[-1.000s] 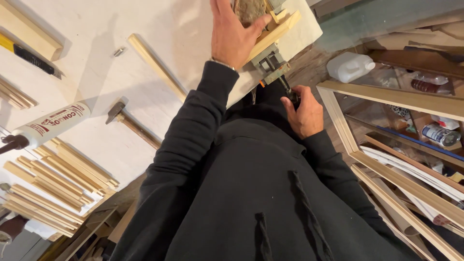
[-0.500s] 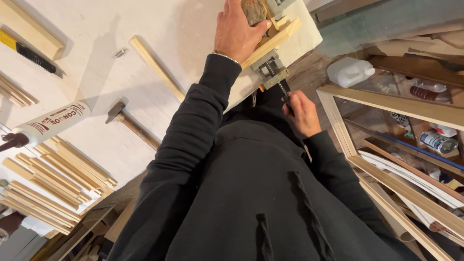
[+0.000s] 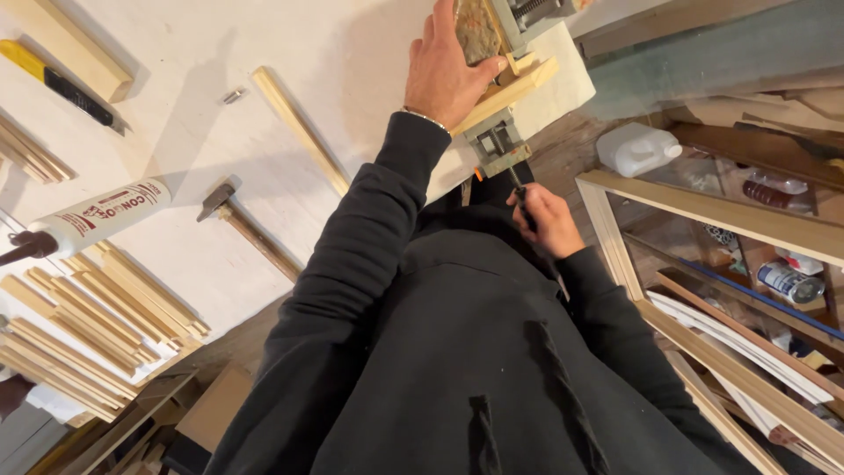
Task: Assembling a wooden picture frame by gluing corners and hammering small nails or fasteners.
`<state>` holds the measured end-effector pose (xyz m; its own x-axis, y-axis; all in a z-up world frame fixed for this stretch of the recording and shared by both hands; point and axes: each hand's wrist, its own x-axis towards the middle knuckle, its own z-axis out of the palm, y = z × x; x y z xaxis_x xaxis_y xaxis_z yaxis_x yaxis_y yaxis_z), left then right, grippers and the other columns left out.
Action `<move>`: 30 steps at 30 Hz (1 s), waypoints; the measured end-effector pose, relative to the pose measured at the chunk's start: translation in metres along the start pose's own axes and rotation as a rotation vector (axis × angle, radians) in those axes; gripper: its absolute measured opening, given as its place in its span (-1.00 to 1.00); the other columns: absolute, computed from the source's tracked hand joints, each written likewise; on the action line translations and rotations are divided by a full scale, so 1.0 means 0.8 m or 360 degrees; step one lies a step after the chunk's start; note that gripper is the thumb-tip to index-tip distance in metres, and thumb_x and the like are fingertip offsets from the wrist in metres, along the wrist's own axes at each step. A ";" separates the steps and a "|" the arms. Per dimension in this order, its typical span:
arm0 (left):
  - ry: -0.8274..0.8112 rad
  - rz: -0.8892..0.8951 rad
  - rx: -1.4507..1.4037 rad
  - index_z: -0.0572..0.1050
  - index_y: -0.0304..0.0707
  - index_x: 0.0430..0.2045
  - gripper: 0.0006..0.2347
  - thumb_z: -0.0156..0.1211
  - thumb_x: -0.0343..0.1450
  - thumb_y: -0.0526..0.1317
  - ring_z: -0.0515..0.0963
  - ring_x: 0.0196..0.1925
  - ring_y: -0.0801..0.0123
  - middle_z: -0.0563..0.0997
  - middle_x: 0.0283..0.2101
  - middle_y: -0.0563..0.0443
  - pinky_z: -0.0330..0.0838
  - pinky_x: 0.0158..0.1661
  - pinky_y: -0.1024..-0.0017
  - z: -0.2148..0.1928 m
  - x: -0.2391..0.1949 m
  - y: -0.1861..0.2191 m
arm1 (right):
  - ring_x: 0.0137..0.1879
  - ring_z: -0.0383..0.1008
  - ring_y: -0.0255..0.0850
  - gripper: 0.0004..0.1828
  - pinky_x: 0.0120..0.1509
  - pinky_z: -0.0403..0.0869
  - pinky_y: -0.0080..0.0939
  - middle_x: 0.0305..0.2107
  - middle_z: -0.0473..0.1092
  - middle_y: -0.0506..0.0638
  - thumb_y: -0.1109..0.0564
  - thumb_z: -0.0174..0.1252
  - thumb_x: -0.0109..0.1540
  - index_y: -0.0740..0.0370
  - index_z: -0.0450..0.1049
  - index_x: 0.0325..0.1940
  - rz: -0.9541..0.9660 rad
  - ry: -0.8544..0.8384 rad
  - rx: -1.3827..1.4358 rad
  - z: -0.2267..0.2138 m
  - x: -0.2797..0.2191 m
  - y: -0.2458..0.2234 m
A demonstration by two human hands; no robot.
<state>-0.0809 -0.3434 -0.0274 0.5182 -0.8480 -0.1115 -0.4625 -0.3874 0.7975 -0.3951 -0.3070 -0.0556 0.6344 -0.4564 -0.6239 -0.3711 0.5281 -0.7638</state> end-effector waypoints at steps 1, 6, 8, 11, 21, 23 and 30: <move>-0.0002 -0.0006 -0.0002 0.10 -0.20 0.29 -0.23 0.53 0.27 -0.09 0.48 0.01 -0.17 0.49 0.10 -0.26 0.33 0.08 0.05 0.003 -0.001 -0.005 | -0.56 0.27 -0.36 -0.43 -0.46 0.26 -0.40 -0.54 0.39 0.00 -0.27 -0.13 0.49 0.31 0.44 -0.01 0.0006 -0.0001 -0.0001 -0.007 0.006 0.007; -0.0049 -0.0004 0.0110 0.13 -0.03 0.34 -0.28 0.50 0.36 -0.04 0.50 0.04 -0.08 0.48 0.13 -0.15 0.38 0.14 0.10 0.011 -0.008 -0.007 | -0.54 0.27 -0.35 -0.41 -0.44 0.30 -0.36 -0.43 0.47 0.02 -0.26 -0.17 0.52 0.35 0.44 0.09 0.0414 -0.0484 0.1027 -0.013 0.012 -0.008; -0.0034 0.0012 0.0140 0.16 0.08 0.35 -0.31 0.48 0.37 -0.05 0.49 0.03 -0.10 0.45 0.16 -0.12 0.42 0.10 0.09 0.005 -0.014 0.004 | -0.51 0.32 -0.30 -0.47 -0.41 0.34 -0.31 -0.42 0.48 0.04 -0.21 -0.15 0.48 0.31 0.43 0.08 0.0320 -0.0276 0.0487 0.010 0.000 -0.050; 0.0001 0.0074 0.0219 0.21 0.29 0.35 -0.38 0.43 0.41 -0.06 0.47 0.02 -0.13 0.38 0.25 -0.08 0.49 0.03 0.08 0.007 -0.021 0.005 | -0.40 0.41 -0.07 -0.61 -0.35 0.39 -0.12 -0.40 0.48 0.14 -0.10 -0.07 0.43 0.28 0.38 0.06 0.0039 0.0077 -0.0477 0.033 -0.011 -0.070; -0.0231 0.0148 0.0286 0.22 0.36 0.33 -0.20 0.62 0.21 0.11 0.40 0.15 -0.20 0.18 0.36 -0.03 0.56 -0.01 -0.02 -0.008 -0.020 0.003 | -0.27 0.39 0.40 -0.66 -0.28 0.34 0.19 -0.51 0.35 0.37 -0.04 0.06 0.41 0.32 0.26 -0.13 -0.0106 0.0313 -0.1165 0.046 -0.008 -0.083; -0.0237 0.0134 0.0300 0.22 0.37 0.34 -0.20 0.63 0.22 0.12 0.40 0.16 -0.19 0.18 0.37 -0.01 0.57 0.00 -0.02 -0.010 -0.025 0.004 | -0.36 0.33 0.24 -0.65 -0.35 0.29 0.09 -0.55 0.32 0.26 -0.07 0.00 0.45 0.29 0.26 -0.16 0.0019 0.0194 -0.0884 0.026 0.002 -0.044; -0.0266 0.0107 0.0302 0.22 0.39 0.34 -0.20 0.63 0.22 0.13 0.40 0.18 -0.19 0.17 0.39 0.00 0.58 -0.02 -0.02 -0.017 -0.025 0.013 | -0.63 0.14 -0.37 -0.51 -0.57 0.20 -0.36 -0.65 0.26 -0.13 -0.22 -0.26 0.48 0.15 0.36 -0.26 0.0495 -0.0492 0.0540 -0.011 0.026 -0.012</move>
<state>-0.0864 -0.3260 -0.0089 0.3630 -0.9160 -0.1709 -0.6267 -0.3758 0.6827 -0.3842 -0.3278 -0.0624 0.7181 -0.0379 -0.6949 -0.3660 0.8287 -0.4234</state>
